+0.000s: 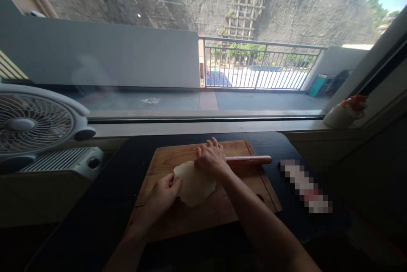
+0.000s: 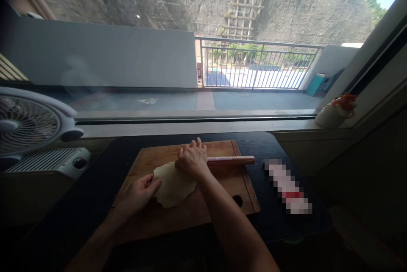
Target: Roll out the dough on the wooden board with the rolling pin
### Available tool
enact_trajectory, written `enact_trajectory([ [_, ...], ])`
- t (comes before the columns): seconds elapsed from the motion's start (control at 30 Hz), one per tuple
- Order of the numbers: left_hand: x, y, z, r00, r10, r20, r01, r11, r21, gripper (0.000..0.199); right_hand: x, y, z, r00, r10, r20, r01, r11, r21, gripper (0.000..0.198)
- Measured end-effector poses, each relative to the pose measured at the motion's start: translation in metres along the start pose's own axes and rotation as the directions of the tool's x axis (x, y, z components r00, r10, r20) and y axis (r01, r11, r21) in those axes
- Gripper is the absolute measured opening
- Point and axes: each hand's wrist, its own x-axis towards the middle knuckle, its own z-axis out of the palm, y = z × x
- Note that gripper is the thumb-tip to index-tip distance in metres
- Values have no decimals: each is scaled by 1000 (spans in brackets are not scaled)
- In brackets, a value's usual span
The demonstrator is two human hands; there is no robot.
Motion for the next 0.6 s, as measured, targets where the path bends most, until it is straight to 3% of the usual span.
enact_trajectory([
  [0.1, 5, -2, 1, 999, -25, 27, 28, 992, -125, 40, 22, 2, -2, 986, 25, 168, -25, 1000, -5, 41],
  [0.27, 6, -6, 0, 999, 7, 54, 1, 988, -152, 55, -55, -3, -4, 976, -217, -3, 217, 976, 16, 44],
  [0.33, 6, -5, -1, 998, 33, 49, -26, 992, -121, 54, -69, -5, -4, 970, -242, -37, 242, 970, 6, 45],
  [0.4, 6, -2, -1, 998, 42, 57, -36, 994, -103, 52, -50, -5, -2, 979, -201, -33, 200, 980, -16, 45],
  [0.53, 7, -1, 0, 996, 17, 91, -3, 988, -154, 50, 23, 0, 2, 995, -47, 83, 51, 998, -49, 44],
  [0.6, 8, -5, 1, 995, 4, 99, 16, 979, -202, 53, 28, -2, 2, 992, -42, 121, 48, 998, -51, 45],
])
